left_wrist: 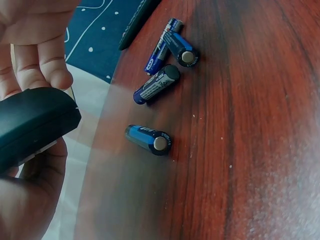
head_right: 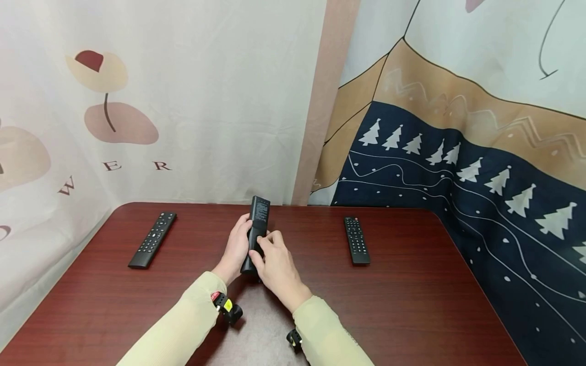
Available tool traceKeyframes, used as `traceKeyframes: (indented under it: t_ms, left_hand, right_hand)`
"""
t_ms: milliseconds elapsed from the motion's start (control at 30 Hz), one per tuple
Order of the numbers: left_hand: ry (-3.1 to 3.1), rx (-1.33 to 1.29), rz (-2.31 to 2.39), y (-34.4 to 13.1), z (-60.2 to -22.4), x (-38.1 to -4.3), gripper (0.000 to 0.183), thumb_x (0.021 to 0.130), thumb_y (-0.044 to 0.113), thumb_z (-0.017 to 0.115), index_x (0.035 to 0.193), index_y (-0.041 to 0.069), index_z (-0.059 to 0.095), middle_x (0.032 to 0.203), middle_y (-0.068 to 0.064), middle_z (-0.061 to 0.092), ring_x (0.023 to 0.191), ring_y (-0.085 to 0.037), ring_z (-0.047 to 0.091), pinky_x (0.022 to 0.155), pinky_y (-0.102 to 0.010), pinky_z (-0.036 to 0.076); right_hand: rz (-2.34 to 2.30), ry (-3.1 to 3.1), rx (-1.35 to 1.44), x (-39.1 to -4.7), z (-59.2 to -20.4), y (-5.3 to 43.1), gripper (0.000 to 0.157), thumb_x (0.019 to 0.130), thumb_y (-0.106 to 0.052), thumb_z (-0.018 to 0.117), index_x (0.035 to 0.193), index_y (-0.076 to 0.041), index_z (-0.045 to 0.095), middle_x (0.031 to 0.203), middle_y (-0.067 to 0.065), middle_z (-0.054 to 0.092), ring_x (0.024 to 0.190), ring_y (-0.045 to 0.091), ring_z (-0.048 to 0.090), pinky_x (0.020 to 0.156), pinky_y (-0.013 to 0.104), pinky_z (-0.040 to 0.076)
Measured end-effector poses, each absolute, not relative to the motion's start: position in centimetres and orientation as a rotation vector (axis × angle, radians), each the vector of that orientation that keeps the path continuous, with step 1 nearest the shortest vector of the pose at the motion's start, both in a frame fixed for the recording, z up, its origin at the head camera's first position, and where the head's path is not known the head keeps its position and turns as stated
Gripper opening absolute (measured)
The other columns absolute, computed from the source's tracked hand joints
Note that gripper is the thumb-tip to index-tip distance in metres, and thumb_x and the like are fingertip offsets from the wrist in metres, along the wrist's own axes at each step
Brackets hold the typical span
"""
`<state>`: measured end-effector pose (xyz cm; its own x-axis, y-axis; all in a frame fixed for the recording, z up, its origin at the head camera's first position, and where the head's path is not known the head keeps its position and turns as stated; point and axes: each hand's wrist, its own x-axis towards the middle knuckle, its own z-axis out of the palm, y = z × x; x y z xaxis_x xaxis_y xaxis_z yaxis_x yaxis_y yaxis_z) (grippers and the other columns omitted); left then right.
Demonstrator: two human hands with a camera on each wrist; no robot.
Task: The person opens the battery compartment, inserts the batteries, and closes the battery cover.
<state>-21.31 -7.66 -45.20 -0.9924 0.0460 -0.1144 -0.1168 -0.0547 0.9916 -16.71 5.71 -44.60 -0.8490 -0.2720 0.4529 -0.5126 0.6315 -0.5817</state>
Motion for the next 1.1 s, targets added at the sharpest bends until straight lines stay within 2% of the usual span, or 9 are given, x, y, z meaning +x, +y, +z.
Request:
traceKeyframes:
  t_ms: [167, 333, 500, 700, 1100]
  left_hand:
    - [2.108, -0.09, 2.169, -7.7, -45.1, -21.2, 0.044, 0.112, 0.033, 0.028, 0.152, 0.021, 0.043, 0.126, -0.027, 0.06, 0.095, -0.025, 0.063, 0.078, -0.034, 0.052]
    - [2.148, -0.092, 2.145, -7.7, -45.2, -21.5, 0.043, 0.111, 0.032, 0.029, 0.149, 0.022, 0.047, 0.122, -0.025, 0.062, 0.099, -0.028, 0.063, 0.082, -0.034, 0.05]
    - [2.164, -0.074, 2.131, -7.7, -45.1, -21.6, 0.043, 0.111, 0.032, 0.029, 0.149, 0.021, 0.047, 0.12, -0.022, 0.062, 0.098, -0.027, 0.062, 0.08, -0.033, 0.051]
    - [2.154, -0.054, 2.142, -7.8, -44.8, -21.6, 0.044, 0.112, 0.031, 0.029, 0.151, 0.019, 0.045, 0.12, -0.023, 0.061, 0.091, -0.024, 0.062, 0.074, -0.033, 0.052]
    - [2.137, -0.085, 2.158, -7.9, -44.9, -21.6, 0.044, 0.112, 0.032, 0.028, 0.15, 0.021, 0.045, 0.118, -0.021, 0.062, 0.093, -0.026, 0.064, 0.076, -0.034, 0.053]
  right_hand:
    - [0.977, -2.592, 0.695, -16.7, -44.5, 5.7, 0.041, 0.1, -0.016, 0.069, 0.132, 0.009, 0.064, 0.114, 0.014, 0.054, 0.077, 0.012, 0.055, 0.067, 0.023, 0.051]
    - [1.005, -2.614, 0.708, -16.7, -44.2, 5.8, 0.043, 0.101, -0.017, 0.068, 0.133, 0.011, 0.062, 0.117, 0.015, 0.054, 0.081, 0.015, 0.058, 0.069, 0.026, 0.053]
    - [1.034, -2.593, 0.692, -16.8, -44.2, 6.0, 0.042, 0.1, -0.017, 0.069, 0.132, 0.01, 0.064, 0.12, 0.017, 0.057, 0.087, 0.018, 0.062, 0.072, 0.028, 0.055]
    - [1.068, -2.568, 0.706, -16.9, -44.5, 6.4, 0.04, 0.1, -0.014, 0.069, 0.133, 0.008, 0.064, 0.12, 0.016, 0.058, 0.081, 0.015, 0.061, 0.07, 0.025, 0.053]
    - [1.05, -2.516, 0.759, -17.1, -45.0, 7.1, 0.036, 0.098, -0.008, 0.069, 0.131, 0.006, 0.067, 0.115, 0.013, 0.061, 0.082, 0.013, 0.06, 0.07, 0.024, 0.053]
